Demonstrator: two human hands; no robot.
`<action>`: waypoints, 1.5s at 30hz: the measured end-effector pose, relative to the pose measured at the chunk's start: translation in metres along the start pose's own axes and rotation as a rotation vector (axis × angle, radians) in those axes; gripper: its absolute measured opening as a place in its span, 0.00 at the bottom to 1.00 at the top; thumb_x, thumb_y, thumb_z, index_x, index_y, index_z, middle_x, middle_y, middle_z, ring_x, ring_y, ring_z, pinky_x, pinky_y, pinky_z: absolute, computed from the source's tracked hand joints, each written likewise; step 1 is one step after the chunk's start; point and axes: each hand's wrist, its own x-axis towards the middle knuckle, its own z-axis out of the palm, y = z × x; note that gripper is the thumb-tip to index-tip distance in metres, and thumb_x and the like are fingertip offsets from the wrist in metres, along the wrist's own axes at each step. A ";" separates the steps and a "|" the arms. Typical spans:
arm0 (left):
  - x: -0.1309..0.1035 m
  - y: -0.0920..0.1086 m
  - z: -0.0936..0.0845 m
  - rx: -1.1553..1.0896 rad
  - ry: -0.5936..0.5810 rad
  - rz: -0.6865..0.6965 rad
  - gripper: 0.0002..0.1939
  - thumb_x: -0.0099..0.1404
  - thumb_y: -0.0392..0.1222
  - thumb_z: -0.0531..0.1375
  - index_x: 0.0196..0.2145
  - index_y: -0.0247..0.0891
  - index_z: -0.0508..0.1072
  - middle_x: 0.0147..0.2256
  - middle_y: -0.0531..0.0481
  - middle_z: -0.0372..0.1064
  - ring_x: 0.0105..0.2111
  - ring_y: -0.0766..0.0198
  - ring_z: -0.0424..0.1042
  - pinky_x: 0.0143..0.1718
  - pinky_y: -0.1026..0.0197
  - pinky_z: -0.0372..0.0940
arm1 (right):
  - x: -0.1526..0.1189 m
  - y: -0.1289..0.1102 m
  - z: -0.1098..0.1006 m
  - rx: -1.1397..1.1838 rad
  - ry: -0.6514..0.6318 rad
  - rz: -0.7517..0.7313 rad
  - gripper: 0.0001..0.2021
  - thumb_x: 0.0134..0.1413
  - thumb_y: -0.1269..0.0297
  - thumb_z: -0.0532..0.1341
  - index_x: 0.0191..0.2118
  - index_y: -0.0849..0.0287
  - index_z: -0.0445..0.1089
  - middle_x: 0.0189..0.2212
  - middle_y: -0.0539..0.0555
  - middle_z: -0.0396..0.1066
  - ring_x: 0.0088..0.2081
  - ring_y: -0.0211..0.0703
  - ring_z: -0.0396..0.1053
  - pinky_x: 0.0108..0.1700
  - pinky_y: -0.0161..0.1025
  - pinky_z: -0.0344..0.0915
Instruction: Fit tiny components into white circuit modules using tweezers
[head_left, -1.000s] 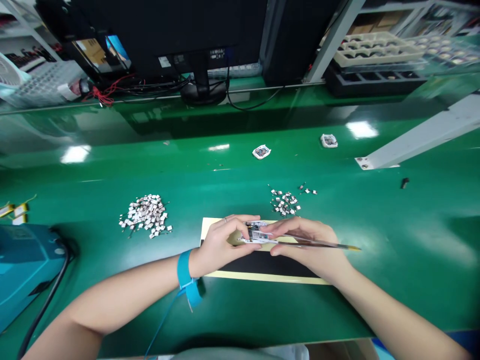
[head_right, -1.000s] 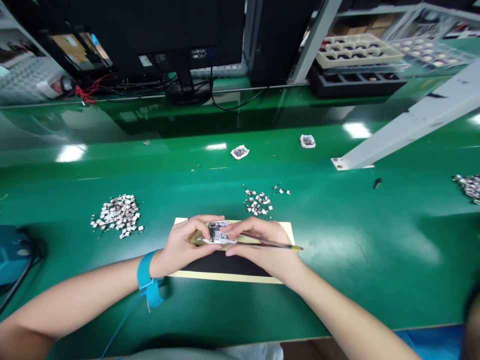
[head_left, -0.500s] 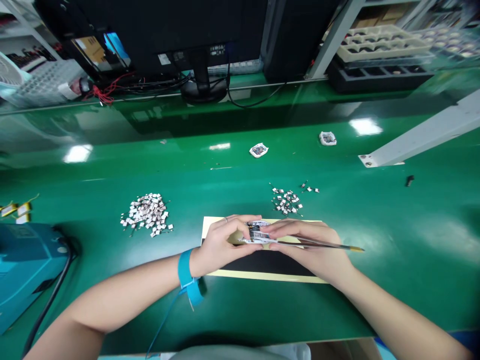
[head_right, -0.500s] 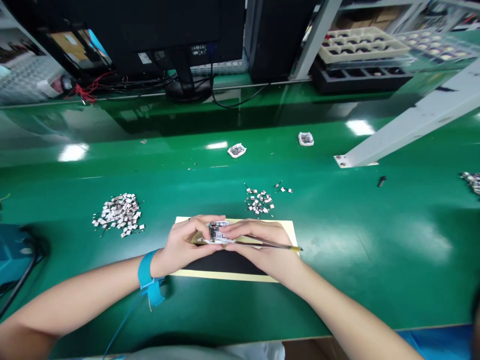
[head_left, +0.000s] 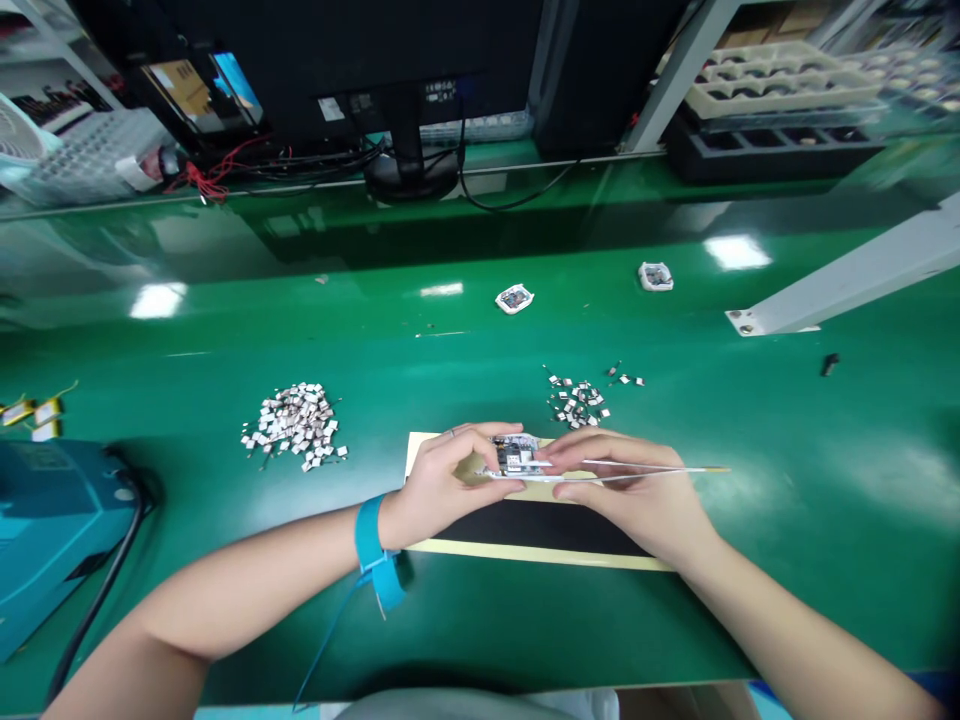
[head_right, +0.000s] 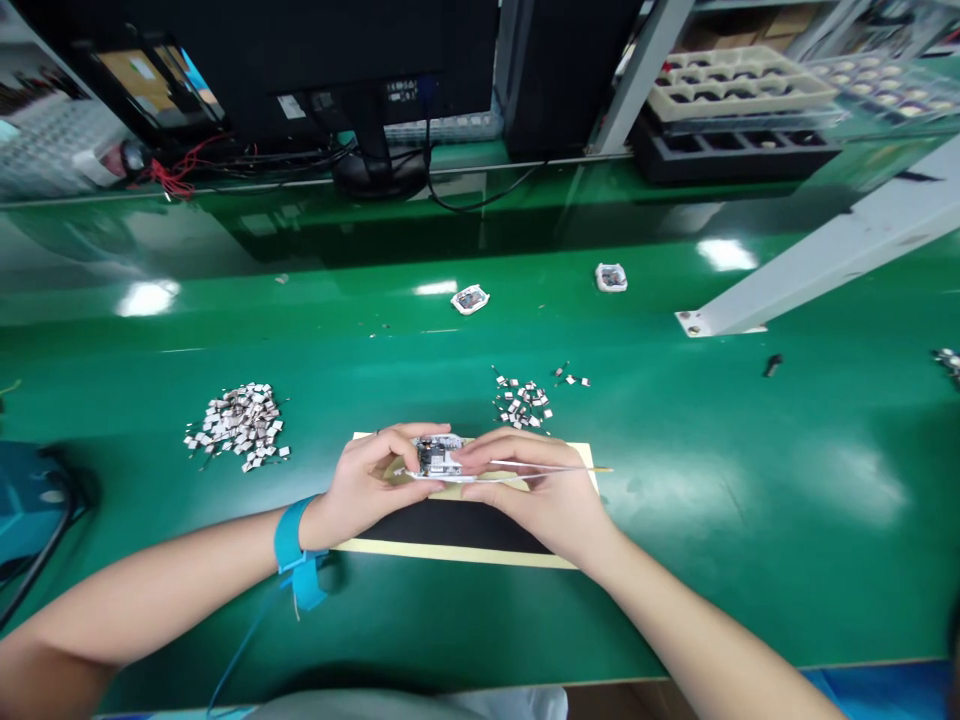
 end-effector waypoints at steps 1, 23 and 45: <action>0.000 0.000 0.000 0.011 0.004 0.007 0.10 0.51 0.37 0.62 0.24 0.35 0.62 0.41 0.40 0.69 0.42 0.59 0.69 0.42 0.59 0.64 | 0.000 -0.001 0.000 0.006 0.001 0.018 0.11 0.37 0.77 0.65 0.29 0.55 0.72 0.29 0.51 0.73 0.34 0.38 0.71 0.35 0.31 0.70; 0.002 0.003 -0.004 0.038 -0.027 0.137 0.06 0.50 0.36 0.63 0.24 0.33 0.69 0.40 0.40 0.70 0.37 0.61 0.72 0.38 0.64 0.67 | -0.007 -0.002 0.006 0.040 0.110 -0.079 0.13 0.38 0.79 0.64 0.30 0.54 0.69 0.29 0.49 0.73 0.34 0.39 0.71 0.38 0.34 0.70; 0.005 0.000 -0.003 -0.031 -0.056 0.117 0.09 0.45 0.38 0.66 0.24 0.34 0.69 0.36 0.41 0.73 0.35 0.62 0.73 0.36 0.64 0.67 | -0.012 -0.002 0.001 -0.117 -0.037 -0.266 0.17 0.38 0.81 0.64 0.34 0.53 0.70 0.33 0.49 0.73 0.34 0.40 0.72 0.37 0.36 0.72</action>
